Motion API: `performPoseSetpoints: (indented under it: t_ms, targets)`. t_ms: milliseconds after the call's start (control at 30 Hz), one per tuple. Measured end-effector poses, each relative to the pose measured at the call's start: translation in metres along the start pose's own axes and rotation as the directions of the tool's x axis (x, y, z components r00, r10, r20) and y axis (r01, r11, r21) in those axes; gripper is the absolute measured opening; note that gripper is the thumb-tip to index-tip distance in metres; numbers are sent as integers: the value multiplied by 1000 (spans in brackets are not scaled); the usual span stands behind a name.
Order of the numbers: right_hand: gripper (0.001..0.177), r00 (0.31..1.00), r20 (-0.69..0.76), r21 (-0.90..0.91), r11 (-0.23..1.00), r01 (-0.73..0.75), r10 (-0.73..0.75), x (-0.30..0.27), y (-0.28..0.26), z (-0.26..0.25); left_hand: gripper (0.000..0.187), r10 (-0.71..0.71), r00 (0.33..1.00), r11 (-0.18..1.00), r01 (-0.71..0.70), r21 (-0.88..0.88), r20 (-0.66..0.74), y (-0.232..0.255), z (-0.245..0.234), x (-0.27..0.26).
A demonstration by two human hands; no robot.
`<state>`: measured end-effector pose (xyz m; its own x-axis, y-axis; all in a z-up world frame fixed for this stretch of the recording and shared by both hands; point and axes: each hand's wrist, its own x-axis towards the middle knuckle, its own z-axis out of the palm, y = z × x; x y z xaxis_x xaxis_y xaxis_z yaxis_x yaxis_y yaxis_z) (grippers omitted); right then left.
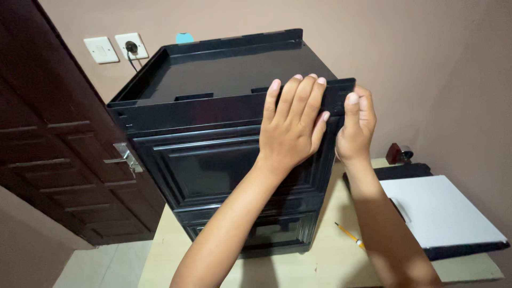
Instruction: The person assembles a black plastic storage unit by attaching white textured panels to the sides and then fitting black drawer fronts onto the stacked unit. The person rotates the unit to align parts and presses them into place.
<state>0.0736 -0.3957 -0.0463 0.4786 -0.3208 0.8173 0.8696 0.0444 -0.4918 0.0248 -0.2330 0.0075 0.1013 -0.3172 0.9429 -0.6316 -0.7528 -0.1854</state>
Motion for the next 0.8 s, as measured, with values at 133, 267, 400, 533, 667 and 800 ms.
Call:
performPoseSetpoints:
  t_ms: [133,267,400,533,667,800]
  targets:
    - [32,998,58,158,987,-4,-5,-2,-6,3,49,-20,1000,999,21,-41,23,0,-4,0]
    - [37,994,111,188,982,1,-22,-3,-6,4,52,-57,997,995,53,79,47,-5,-12,-11]
    - [39,994,106,206,979,-16,-6,-2,-2,0,53,-241,971,959,238,156,1,-26,-26,-30]
    - [40,995,103,230,973,-36,13,1,2,-4,59,-408,897,860,440,259,-170,-69,-51,-53]
    - [39,994,103,204,979,1,-23,2,4,-6,70,-439,815,825,532,190,-379,-110,-79,-77]
    - [40,994,106,196,981,-3,-18,0,2,-7,73,-649,719,749,549,-370,-247,-147,-112,-94]
